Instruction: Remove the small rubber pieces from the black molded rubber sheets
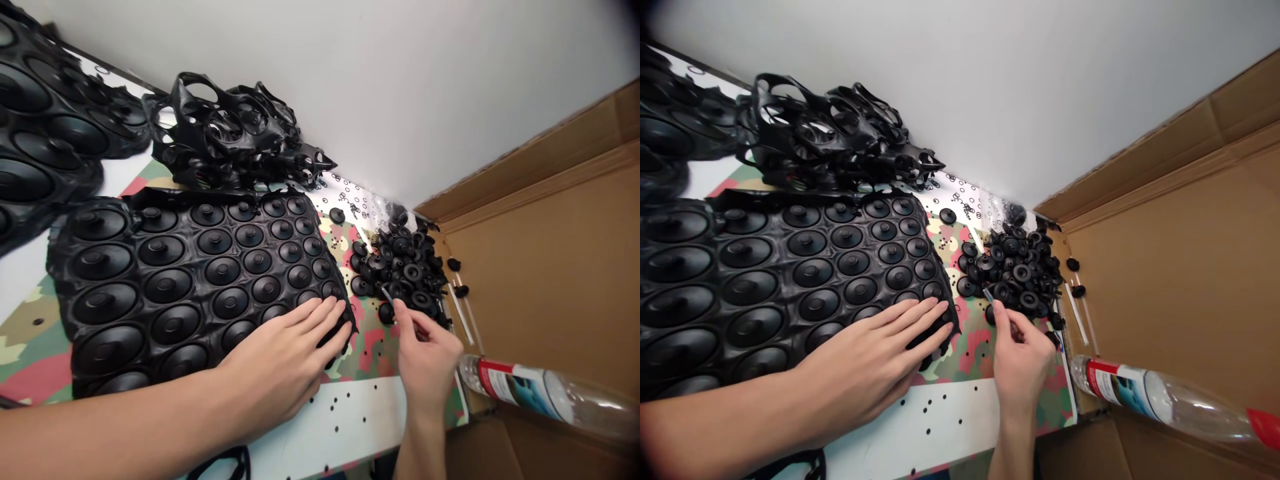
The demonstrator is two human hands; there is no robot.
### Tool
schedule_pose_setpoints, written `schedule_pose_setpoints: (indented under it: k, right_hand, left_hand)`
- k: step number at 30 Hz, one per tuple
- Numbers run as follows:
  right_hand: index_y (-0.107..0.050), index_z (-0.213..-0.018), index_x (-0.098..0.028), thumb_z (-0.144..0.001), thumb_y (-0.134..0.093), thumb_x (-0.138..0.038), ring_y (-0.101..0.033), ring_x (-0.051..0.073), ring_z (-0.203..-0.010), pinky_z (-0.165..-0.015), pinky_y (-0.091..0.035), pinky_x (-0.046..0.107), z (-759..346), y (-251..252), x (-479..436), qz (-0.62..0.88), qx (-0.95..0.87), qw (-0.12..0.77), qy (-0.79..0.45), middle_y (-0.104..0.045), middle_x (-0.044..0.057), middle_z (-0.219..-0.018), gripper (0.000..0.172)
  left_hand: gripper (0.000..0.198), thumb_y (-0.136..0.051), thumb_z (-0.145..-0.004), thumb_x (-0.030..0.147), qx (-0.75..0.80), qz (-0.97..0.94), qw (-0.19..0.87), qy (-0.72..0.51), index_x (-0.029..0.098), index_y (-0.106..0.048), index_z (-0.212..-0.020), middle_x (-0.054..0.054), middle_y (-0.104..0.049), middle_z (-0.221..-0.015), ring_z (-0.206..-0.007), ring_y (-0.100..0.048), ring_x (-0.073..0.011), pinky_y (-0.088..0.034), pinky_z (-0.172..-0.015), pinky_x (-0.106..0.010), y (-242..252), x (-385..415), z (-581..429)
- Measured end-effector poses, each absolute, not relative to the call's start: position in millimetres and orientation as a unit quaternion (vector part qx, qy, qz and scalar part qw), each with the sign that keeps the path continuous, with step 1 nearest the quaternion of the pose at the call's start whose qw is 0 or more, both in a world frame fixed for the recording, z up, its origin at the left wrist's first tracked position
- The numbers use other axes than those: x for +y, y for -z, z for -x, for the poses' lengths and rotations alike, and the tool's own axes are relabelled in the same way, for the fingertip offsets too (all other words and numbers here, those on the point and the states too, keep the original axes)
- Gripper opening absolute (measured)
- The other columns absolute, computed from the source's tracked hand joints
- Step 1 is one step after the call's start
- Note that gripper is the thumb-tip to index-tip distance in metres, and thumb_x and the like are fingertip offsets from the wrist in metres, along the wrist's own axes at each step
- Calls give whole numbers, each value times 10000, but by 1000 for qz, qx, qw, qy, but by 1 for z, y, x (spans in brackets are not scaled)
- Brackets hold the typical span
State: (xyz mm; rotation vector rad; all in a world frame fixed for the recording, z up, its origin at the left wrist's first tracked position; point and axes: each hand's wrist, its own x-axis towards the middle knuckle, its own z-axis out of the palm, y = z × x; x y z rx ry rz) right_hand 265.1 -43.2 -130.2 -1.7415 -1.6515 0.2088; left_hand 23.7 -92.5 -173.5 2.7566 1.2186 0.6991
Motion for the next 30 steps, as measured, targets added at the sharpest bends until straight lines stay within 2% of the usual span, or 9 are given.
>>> schedule_pose_setpoints:
  k: [4,7,14,21,26,30]
  right_hand:
    - [-787,-706,-171,-1020,-727,-560,-493,140,-542,-517,-378,270,-239,132,-47,648,-677,299,-178,-621,16,-588,504]
    - [-749,-666,-176,-1035,-704,-555,-489,142,-564,-541,-396,267,-227,135,-47,642,-684,266,-222,-614,18,-598,531]
    - [-733,-651,-159,-1020,-731,-543,-433,133,-596,-561,-387,274,-224,139,-48,647,-653,297,-259,-560,12,-623,533]
    - [-733,-629,-154,-1001,-764,-491,-478,135,-605,-574,-424,267,-223,140,-49,638,-642,321,-277,-621,25,-659,504]
    - [-803,-688,-162,-989,-780,-431,-449,125,-562,-511,-370,255,-225,137,-51,607,-658,333,-295,-570,4,-599,405]
    - [-727,-592,-166,-1001,-759,-375,-384,108,-522,-482,-304,260,-221,130,-57,549,-690,331,-336,-495,-13,-539,461]
  left_hand:
    - [574,-617,-1067,424,399,-889,19,-223,116,-633,-1551,-182,-584,-1659,-1528,-559,-355,-309,-1286,-491,174,-92,-24]
    - [591,-624,-1061,434,397,-890,16,-223,101,-633,-1548,-187,-595,-1648,-1518,-565,-365,-300,-1288,-495,173,-92,-24]
    - [604,-636,-1060,446,395,-891,13,-225,88,-637,-1546,-186,-607,-1636,-1509,-571,-363,-302,-1286,-490,173,-92,-24]
    - [602,-646,-1049,451,396,-890,5,-227,92,-650,-1532,-182,-615,-1629,-1504,-579,-363,-319,-1280,-486,174,-91,-25]
    - [573,-639,-1043,425,391,-895,0,-214,93,-657,-1510,-187,-643,-1598,-1467,-614,-349,-335,-1284,-480,171,-91,-25]
    - [571,-642,-1036,440,389,-896,16,-212,84,-668,-1481,-211,-604,-1632,-1511,-586,-352,-320,-1307,-487,172,-91,-26]
